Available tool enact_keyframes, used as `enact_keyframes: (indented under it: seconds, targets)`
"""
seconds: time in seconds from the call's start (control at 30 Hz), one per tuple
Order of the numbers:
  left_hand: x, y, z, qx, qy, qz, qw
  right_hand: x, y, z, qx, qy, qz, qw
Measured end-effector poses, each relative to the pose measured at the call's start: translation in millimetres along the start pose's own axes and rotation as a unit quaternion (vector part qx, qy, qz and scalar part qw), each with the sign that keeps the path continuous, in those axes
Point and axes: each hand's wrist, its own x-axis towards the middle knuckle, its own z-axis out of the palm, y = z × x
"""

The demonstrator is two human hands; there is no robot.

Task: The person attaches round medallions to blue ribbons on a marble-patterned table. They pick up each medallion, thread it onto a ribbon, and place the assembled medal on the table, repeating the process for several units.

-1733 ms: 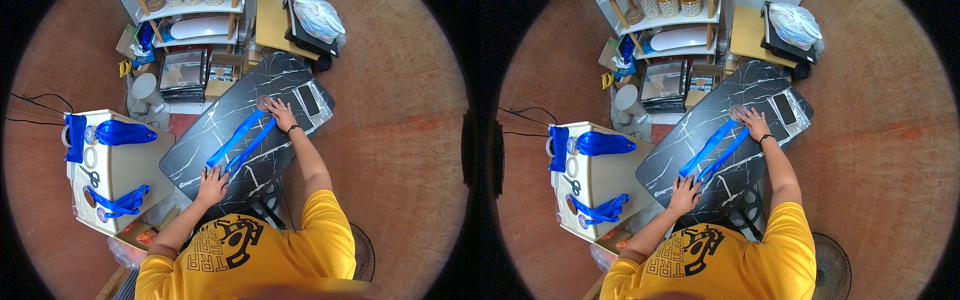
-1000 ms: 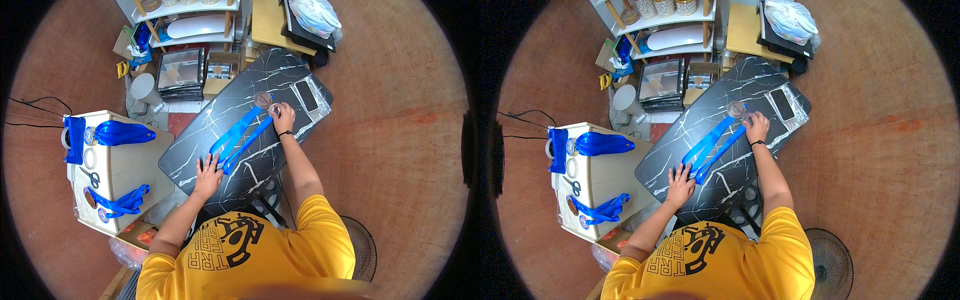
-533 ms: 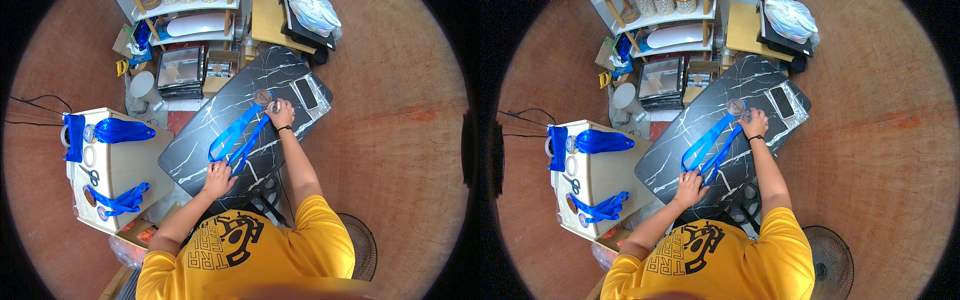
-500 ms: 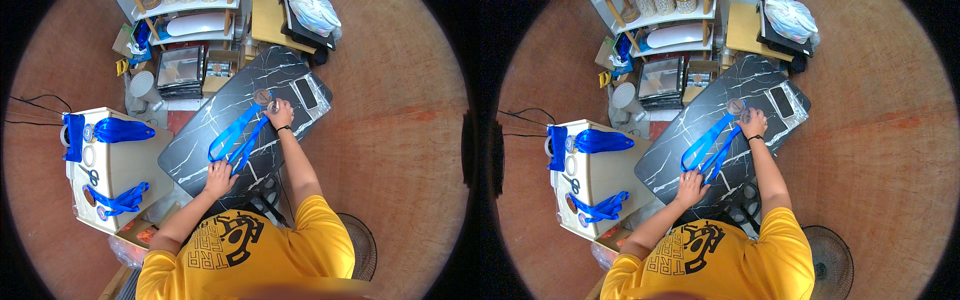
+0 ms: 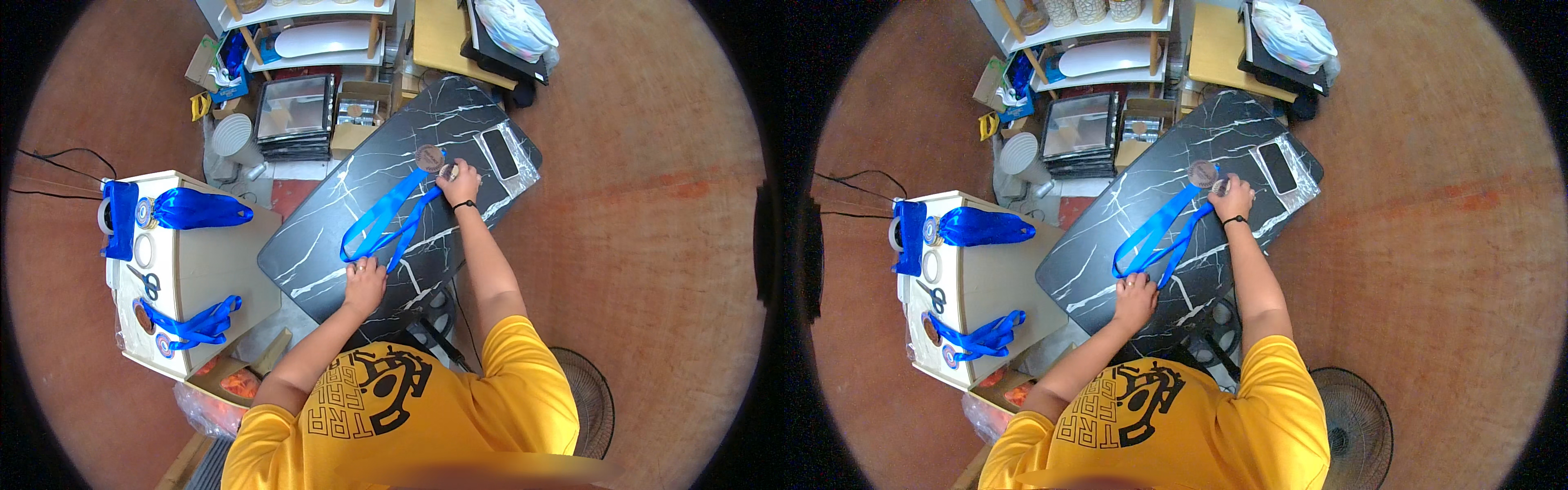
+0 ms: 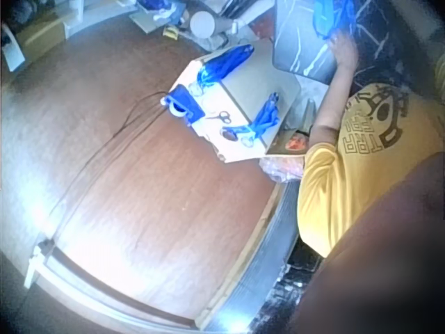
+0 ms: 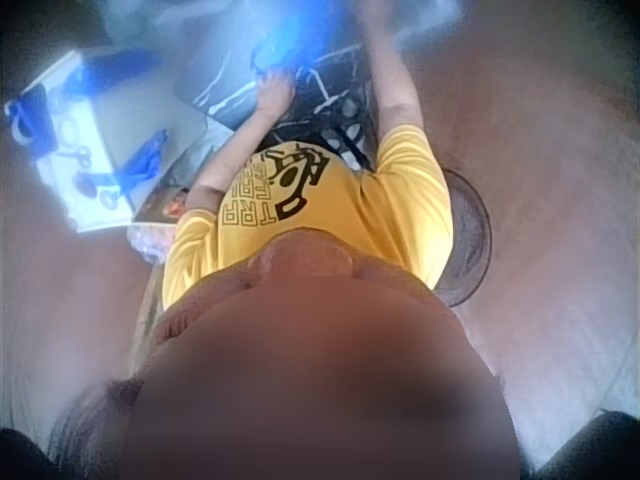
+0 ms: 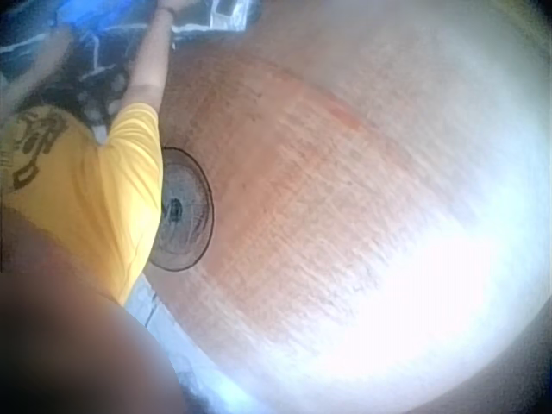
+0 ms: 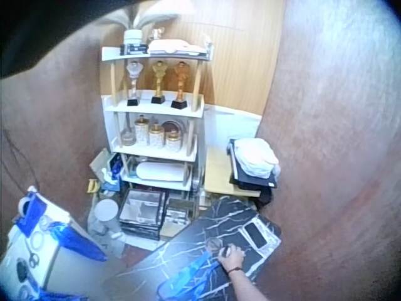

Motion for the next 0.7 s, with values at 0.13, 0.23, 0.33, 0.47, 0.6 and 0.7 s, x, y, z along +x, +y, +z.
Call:
enact_keyframes:
  seconds: [0.13,0.23,0.33,0.47,0.6,0.7]
  targets:
    - [-12,5,7,0.027,-0.007,0.063,0.998,1,-6,-1,-0.023,0.016,0.018,0.999]
    - [-19,10,10,0.05,-0.004,0.099,0.994,-2,-12,1,-0.033,0.002,0.05,0.998]
    - [-26,12,10,0.064,0.004,0.113,0.992,-4,-15,3,-0.037,0.006,0.067,0.997]
    - [-33,13,6,0.072,-0.01,0.098,0.992,-6,-16,4,-0.032,0.02,0.063,0.997]
    - [-37,13,4,0.074,0.007,0.101,0.992,-9,-16,3,-0.038,0.014,0.074,0.996]
    - [-37,13,4,0.067,0.011,0.101,0.993,-8,-17,3,-0.036,-0.005,0.089,0.995]
